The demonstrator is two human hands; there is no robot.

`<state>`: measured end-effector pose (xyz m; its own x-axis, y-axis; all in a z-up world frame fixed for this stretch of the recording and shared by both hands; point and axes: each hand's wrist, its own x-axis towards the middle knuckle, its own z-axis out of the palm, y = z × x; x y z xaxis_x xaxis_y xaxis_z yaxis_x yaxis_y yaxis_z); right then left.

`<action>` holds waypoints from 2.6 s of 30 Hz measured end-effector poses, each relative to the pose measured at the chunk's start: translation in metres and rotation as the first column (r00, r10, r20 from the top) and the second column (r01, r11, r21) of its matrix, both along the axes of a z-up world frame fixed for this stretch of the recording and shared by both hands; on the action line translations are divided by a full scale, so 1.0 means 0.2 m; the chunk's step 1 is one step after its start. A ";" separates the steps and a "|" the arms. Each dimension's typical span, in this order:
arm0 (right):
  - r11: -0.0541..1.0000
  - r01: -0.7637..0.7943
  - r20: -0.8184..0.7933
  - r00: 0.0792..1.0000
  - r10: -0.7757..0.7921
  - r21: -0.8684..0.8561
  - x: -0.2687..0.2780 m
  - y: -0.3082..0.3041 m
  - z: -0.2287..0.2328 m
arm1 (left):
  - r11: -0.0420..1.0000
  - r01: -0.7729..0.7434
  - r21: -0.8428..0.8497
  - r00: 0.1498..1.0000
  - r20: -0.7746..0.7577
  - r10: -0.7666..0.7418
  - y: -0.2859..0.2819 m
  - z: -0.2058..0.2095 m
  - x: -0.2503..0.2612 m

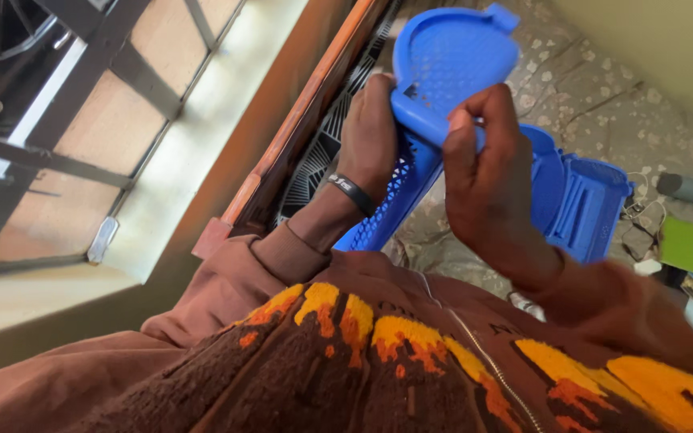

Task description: The person assembles a blue plastic basket by inserting cylindrical connectors into the basket's side holes. They wipe the basket with a cloth, then continue inserting connectors into different holes, rotating the basket to access multiple sides.

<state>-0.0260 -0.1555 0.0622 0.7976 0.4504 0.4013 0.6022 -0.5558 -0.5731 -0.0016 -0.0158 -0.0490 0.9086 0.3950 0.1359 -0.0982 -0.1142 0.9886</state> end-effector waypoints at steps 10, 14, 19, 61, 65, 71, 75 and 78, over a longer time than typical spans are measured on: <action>0.913 -0.115 0.235 0.947 0.220 -0.391 0.11 0.02 0.28 | 0.571 0.090 -0.816 0.960 -0.081 -0.266 0.12 0.12 0.05; 0.756 -0.481 0.348 0.685 0.640 -0.443 0.22 0.06 0.31 | 0.266 0.254 -0.930 0.887 0.114 -0.448 0.10 0.19 0.02; 0.731 -0.657 0.243 0.690 0.682 -0.184 0.22 0.11 0.19 | 0.217 0.219 -0.951 0.887 0.102 -0.451 0.08 0.20 -0.01; 0.889 -0.294 -0.168 0.954 0.249 -0.351 0.23 0.00 0.07 | 0.604 0.070 -0.794 0.992 -0.011 -0.129 0.19 0.11 0.08; 0.963 -0.227 -0.357 0.920 0.164 -0.144 0.15 0.05 0.05 | 0.798 0.094 -0.596 0.995 0.084 -0.055 0.20 0.05 0.09; 0.965 0.089 -0.824 0.544 0.159 0.245 0.12 0.11 0.08 | 0.855 0.177 -0.488 0.981 0.162 -0.110 0.23 -0.01 0.17; 0.993 -0.014 -0.862 0.496 0.105 0.113 0.25 0.13 0.13 | 0.734 0.212 -0.645 0.977 0.144 -0.156 0.25 -0.01 0.22; 0.899 -0.314 -0.261 0.935 0.238 -0.306 0.32 0.12 0.20 | 0.680 0.114 -0.724 0.988 0.008 -0.157 0.27 0.00 0.23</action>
<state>0.0385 -0.1313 0.1015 0.6692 0.7427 0.0214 0.6455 -0.5669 -0.5118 0.0442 0.0374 -0.0482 0.9571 0.2233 -0.1848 -0.0032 0.6456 0.7637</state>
